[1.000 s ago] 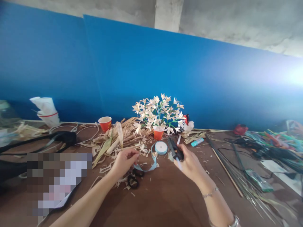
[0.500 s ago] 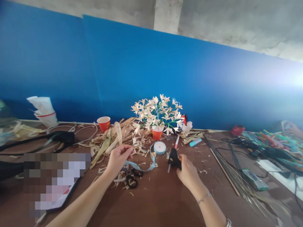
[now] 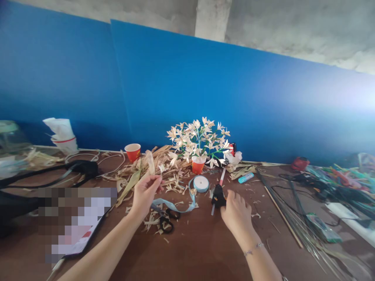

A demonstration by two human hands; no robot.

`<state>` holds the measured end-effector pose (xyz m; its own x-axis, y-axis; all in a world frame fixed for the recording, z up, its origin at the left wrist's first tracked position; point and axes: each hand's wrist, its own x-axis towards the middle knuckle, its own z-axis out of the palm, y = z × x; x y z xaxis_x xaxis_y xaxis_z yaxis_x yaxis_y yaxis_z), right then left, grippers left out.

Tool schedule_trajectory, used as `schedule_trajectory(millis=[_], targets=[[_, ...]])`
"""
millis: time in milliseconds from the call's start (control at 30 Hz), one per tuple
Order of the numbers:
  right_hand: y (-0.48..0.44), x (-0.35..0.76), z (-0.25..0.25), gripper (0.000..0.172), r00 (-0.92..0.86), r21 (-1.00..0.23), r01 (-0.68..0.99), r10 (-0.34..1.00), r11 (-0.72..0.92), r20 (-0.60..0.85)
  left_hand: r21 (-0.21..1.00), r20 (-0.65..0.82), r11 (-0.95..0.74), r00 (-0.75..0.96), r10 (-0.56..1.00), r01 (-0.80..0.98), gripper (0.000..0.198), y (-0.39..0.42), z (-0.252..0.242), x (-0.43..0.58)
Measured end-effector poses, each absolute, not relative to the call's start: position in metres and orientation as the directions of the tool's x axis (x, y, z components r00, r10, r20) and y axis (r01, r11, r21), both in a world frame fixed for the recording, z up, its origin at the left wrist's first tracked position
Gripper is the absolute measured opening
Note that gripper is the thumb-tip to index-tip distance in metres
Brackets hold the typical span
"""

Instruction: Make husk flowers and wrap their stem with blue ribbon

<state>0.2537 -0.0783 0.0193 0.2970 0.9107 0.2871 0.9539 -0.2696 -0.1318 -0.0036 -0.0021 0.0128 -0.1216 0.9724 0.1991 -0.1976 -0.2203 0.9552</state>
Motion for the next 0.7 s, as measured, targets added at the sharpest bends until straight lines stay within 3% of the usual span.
schedule_trajectory(millis=[100, 167, 233, 300, 367, 433, 500, 600, 700], targets=[[-0.071, 0.221, 0.030, 0.022, 0.103, -0.179, 0.984, 0.877, -0.020, 0.469, 0.954, 0.203, -0.225, -0.127, 0.971, -0.199, 0.026, -0.001, 0.012, -0.004], [-0.062, 0.189, 0.031, 0.013, -0.079, -0.261, 0.942, 0.894, 0.212, 0.442, 0.954, 0.214, -0.236, -0.130, 0.968, -0.186, 0.025, 0.000, 0.012, -0.005], [-0.052, 0.156, 0.027, 0.013, -0.166, -0.320, 0.894, 0.895, 0.314, 0.415, 0.953, 0.216, -0.238, -0.129, 0.968, -0.187, 0.025, 0.001, 0.013, -0.007], [-0.042, 0.130, 0.020, 0.017, -0.191, -0.339, 0.877, 0.894, 0.341, 0.405, 0.953, 0.186, -0.209, -0.122, 0.975, -0.219, 0.025, 0.001, 0.015, -0.009], [-0.035, 0.117, 0.016, 0.007, -0.187, -0.366, 0.866, 0.900, 0.340, 0.394, 0.950, 0.135, -0.162, -0.116, 0.984, -0.268, 0.027, 0.002, 0.016, -0.012], [-0.028, 0.116, 0.018, 0.009, -0.162, -0.389, 0.860, 0.898, 0.332, 0.409, 0.941, 0.079, -0.106, -0.098, 0.992, -0.322, 0.028, 0.003, 0.018, -0.014], [-0.023, 0.123, 0.024, 0.013, -0.095, -0.514, 0.794, 0.901, 0.324, 0.423, 0.924, 0.040, -0.060, -0.060, 0.997, -0.378, 0.028, 0.005, 0.020, -0.016], [-0.019, 0.138, 0.035, 0.018, 0.002, -0.856, 0.425, 0.946, 0.294, 0.325, 0.883, 0.027, -0.015, 0.019, 0.999, -0.468, 0.025, 0.005, 0.020, -0.018], [-0.022, 0.146, 0.037, 0.020, 0.001, -0.961, 0.157, 0.973, 0.228, 0.231, 0.813, 0.019, 0.050, 0.112, 0.994, -0.579, 0.015, 0.003, 0.020, -0.017]])
